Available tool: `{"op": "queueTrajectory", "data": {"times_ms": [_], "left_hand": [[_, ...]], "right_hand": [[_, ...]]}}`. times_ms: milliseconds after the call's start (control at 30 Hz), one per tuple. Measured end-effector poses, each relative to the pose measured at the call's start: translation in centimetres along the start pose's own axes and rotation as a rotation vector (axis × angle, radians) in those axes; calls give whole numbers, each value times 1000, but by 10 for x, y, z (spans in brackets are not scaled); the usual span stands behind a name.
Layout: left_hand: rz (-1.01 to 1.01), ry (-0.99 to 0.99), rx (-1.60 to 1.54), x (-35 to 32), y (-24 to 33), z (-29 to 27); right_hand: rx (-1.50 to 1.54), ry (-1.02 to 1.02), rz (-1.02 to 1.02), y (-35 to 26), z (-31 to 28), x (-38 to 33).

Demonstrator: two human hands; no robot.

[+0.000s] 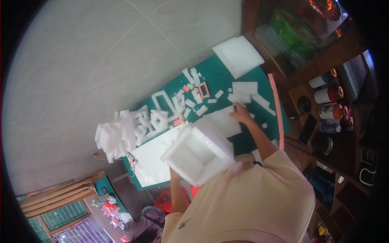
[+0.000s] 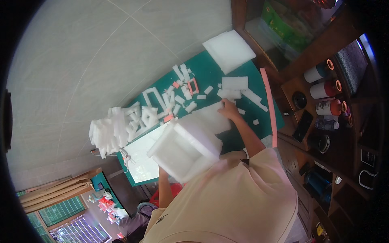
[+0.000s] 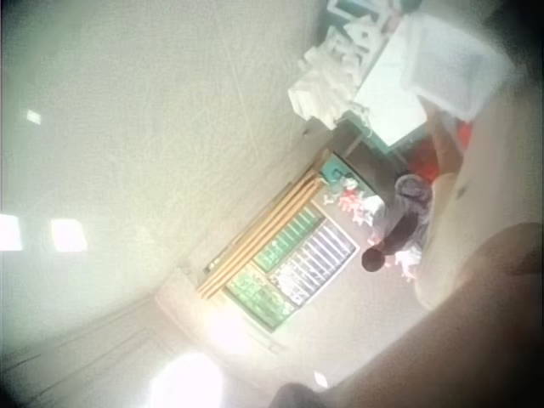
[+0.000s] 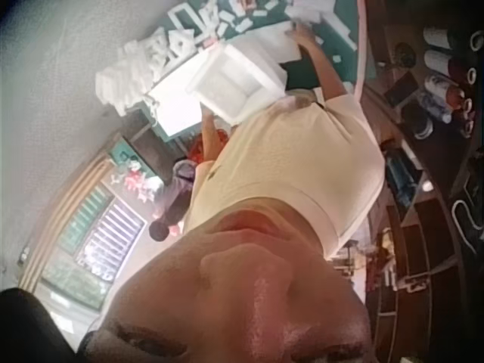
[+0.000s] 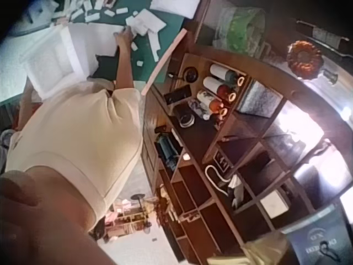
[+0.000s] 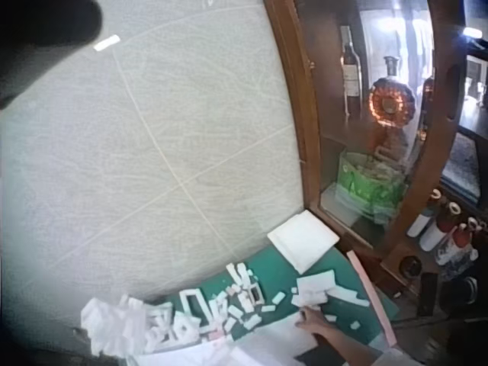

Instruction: The recorder is using a hot glue gun to assemble small white foam blocks and strips into a square container structure.

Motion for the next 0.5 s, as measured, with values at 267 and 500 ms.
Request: {"op": "queueTrajectory", "data": {"times_ms": [267, 500], "left_hand": [[-15, 13, -53, 3, 22, 15], [-201, 137, -54, -3, 35, 20]], "right_hand": [[324, 83, -207, -45, -110, 16], [939, 257, 102, -41, -172, 111]]}}
Point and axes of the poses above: each hand's wrist, its own x-axis towards the middle knuckle, its own z-axis out of the palm, y = z × x, the point moved 1 cm from there along x, towards the middle knuckle, and after that the axes turned 12 degrees about y, right-handed, at the moved point
